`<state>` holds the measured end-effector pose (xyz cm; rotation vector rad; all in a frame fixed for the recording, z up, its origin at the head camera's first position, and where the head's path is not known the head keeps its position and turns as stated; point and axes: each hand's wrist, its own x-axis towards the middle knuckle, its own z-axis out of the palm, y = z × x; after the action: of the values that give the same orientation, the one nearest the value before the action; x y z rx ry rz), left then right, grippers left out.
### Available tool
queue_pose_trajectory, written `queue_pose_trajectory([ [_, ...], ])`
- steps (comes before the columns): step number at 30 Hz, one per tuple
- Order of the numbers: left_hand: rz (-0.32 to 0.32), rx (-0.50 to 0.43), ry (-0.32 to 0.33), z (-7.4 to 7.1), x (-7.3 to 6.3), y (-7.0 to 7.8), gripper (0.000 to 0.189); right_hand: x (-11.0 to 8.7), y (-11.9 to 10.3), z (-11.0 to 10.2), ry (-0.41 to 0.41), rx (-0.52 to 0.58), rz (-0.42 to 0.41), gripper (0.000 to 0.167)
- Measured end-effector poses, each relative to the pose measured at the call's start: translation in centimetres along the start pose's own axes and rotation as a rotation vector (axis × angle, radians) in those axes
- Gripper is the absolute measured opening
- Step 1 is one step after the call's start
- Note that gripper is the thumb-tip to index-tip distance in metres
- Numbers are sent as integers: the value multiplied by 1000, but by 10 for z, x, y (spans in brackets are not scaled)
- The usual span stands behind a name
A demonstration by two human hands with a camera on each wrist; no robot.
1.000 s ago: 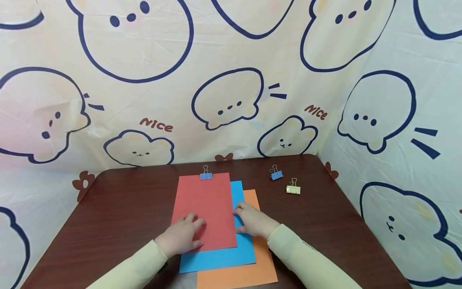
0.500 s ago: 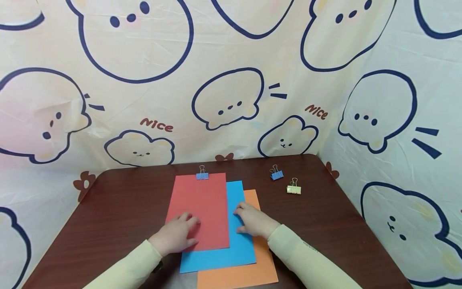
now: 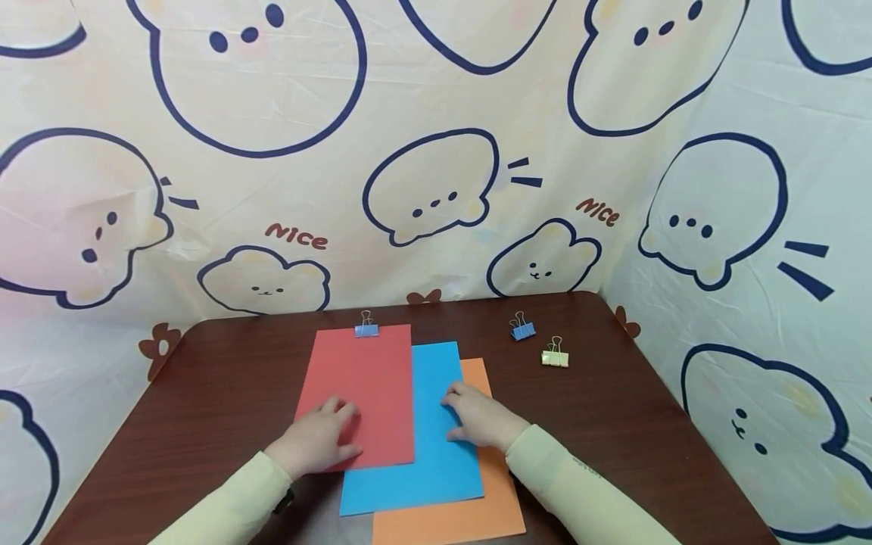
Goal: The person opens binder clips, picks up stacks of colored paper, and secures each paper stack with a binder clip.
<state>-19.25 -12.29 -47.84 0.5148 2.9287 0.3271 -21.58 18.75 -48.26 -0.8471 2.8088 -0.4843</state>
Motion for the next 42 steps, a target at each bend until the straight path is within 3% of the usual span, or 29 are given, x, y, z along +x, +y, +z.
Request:
queue_pose_trajectory([
  [19, -69, 9, -2, -12, -4, -30, 74, 0, 0, 0, 7, -6, -7, 53],
  [30, -87, 11, -4, -19, -8, -37, 71, 0, 0, 0, 9, -13, -10, 53],
  [42, -159, -4, -21, -24, -10, -50, 72, 0, 0, 0, 6, -5, -3, 53],
])
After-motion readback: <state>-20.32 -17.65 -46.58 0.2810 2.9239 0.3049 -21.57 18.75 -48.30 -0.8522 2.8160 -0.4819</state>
